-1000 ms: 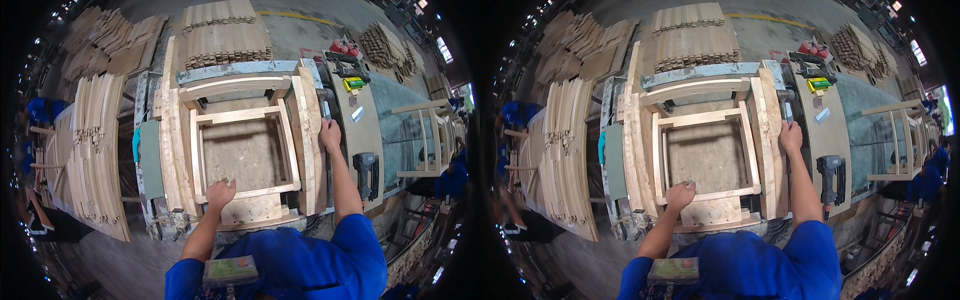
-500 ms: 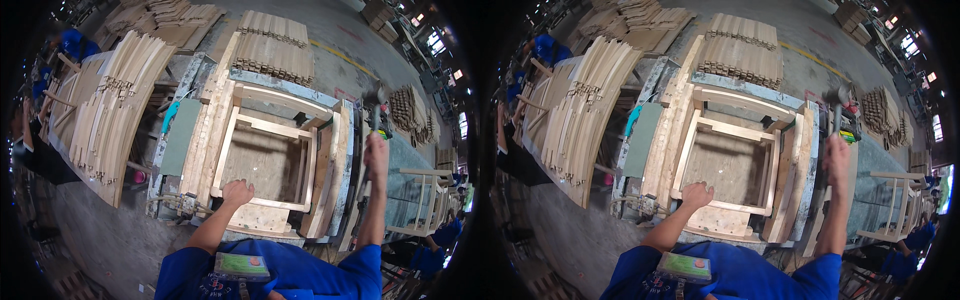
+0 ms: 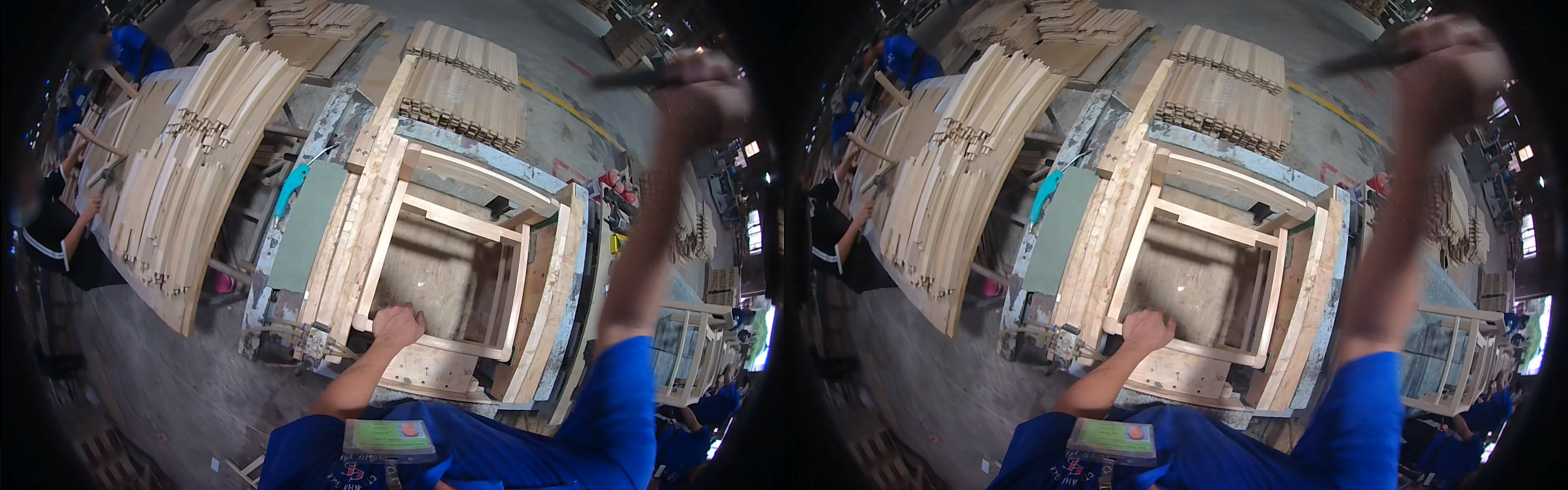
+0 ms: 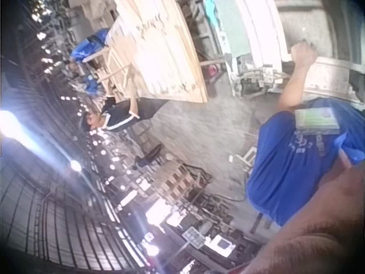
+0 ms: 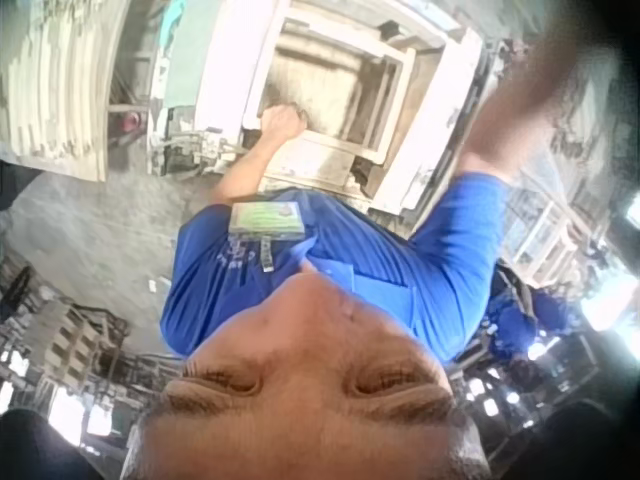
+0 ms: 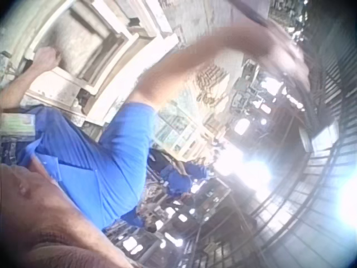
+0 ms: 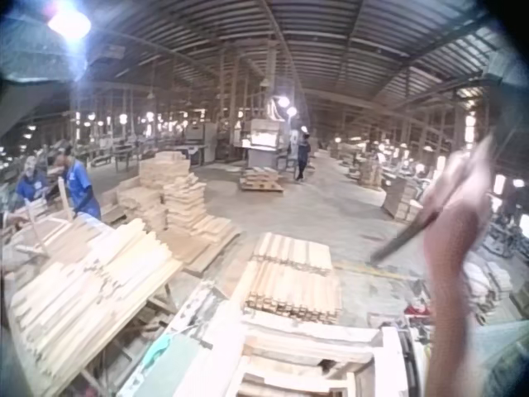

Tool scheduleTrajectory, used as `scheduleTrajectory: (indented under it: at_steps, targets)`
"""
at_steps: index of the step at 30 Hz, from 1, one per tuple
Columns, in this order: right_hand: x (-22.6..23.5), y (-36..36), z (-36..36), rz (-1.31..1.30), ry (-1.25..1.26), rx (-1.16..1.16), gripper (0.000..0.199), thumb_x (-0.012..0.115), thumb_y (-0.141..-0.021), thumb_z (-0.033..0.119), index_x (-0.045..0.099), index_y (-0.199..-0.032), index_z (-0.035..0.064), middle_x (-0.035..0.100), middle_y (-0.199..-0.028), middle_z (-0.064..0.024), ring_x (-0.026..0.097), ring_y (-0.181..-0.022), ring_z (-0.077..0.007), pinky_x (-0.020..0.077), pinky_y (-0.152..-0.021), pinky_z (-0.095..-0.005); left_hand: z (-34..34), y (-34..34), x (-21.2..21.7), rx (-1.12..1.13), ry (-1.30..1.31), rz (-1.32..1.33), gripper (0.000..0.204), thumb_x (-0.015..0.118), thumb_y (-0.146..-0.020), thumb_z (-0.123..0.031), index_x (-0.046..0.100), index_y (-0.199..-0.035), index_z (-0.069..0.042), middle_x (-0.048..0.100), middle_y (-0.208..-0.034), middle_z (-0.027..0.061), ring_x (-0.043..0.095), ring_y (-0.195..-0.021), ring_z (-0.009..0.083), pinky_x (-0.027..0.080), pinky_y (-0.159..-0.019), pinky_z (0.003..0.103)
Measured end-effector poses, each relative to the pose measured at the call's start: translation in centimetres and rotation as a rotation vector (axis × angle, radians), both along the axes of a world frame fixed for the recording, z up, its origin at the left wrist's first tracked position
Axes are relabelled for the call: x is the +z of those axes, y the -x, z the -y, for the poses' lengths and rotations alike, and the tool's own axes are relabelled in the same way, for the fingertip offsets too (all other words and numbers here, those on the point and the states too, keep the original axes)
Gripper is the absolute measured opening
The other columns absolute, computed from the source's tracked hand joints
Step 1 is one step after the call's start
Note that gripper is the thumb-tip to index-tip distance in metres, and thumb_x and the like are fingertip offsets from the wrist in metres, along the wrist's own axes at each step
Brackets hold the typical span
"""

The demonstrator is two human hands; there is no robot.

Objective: The person assembles wooden chair frames on a workbench in a factory. They receive frames from a coworker, align the pieces, and use a nail gun to fasten joints before passing the completed frames down the line.

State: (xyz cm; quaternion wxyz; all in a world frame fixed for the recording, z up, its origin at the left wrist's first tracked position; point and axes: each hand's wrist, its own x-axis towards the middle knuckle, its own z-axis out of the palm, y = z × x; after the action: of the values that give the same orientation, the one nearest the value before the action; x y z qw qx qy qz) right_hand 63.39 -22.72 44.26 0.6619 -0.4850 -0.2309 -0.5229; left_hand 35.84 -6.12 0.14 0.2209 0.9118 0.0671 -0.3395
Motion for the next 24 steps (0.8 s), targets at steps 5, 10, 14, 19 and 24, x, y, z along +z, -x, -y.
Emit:
scheduleTrajectory:
  at_steps: [5, 10, 14, 19, 24]
  targets:
    - [-29.4, 1.7, 1.6, -1.641, 0.537, 0.315, 0.033, 0.048, -0.108, 0.037, 0.054, -0.087, 0.0117, 0.053, -0.067, 0.0006, 0.045, -0.044, -0.01, 0.0385, -0.038, -0.026, 1.7, -0.2, 0.2, -0.121, 0.042, 0.029, 0.055, 0.052, -0.098, -0.049, 0.072, -0.121, -0.004, 0.074, -0.115, 0.0233, 0.071, -0.111, 0.0364, 0.056, -0.096, 0.047]
    - [-10.7, 4.4, -3.7, -1.194, 0.555, 0.56, 0.037, 0.063, -0.102, 0.044, 0.057, -0.084, 0.0123, 0.048, -0.065, 0.0054, 0.039, -0.048, -0.0043, 0.0273, -0.039, -0.023, -0.6, 0.4, -0.5, 0.01, 0.006, 0.009, 0.054, 0.052, -0.097, -0.048, 0.074, -0.114, -0.001, 0.075, -0.108, 0.0247, 0.072, -0.108, 0.0373, 0.056, -0.094, 0.048]
    - [-2.6, 1.0, -1.9, -0.6, 0.43, 0.396, 0.041, 0.055, -0.106, 0.046, 0.055, -0.086, 0.0101, 0.044, -0.063, 0.0033, 0.04, -0.047, -0.0052, 0.0325, -0.044, -0.0232, 0.0, -0.4, 0.0, -0.007, 0.044, 0.022, 0.053, 0.052, -0.097, -0.047, 0.074, -0.113, -0.001, 0.075, -0.109, 0.0248, 0.072, -0.107, 0.0375, 0.056, -0.094, 0.047]
    - [-20.7, -0.1, -3.7, -0.584, 0.407, -0.148, 0.051, 0.043, -0.109, 0.038, 0.059, -0.073, 0.0063, 0.058, -0.057, -0.006, 0.059, -0.054, -0.0195, 0.0493, -0.056, -0.0386, 0.0, 0.4, 0.1, 0.0, 0.053, 0.028, 0.052, 0.053, -0.097, -0.046, 0.074, -0.113, -0.001, 0.075, -0.111, 0.0247, 0.072, -0.108, 0.0372, 0.056, -0.094, 0.047]
    - [-26.4, 6.3, -0.6, -1.434, 0.692, 0.436, 0.038, 0.051, -0.109, 0.042, 0.058, -0.106, 0.0052, 0.06, -0.074, -0.0005, 0.055, -0.06, -0.0174, 0.0495, -0.057, -0.0367, -0.3, 0.1, -0.6, -0.045, -0.005, 0.038, 0.052, 0.051, -0.097, -0.045, 0.072, -0.114, -0.001, 0.075, -0.11, 0.0248, 0.073, -0.107, 0.0369, 0.055, -0.096, 0.047]
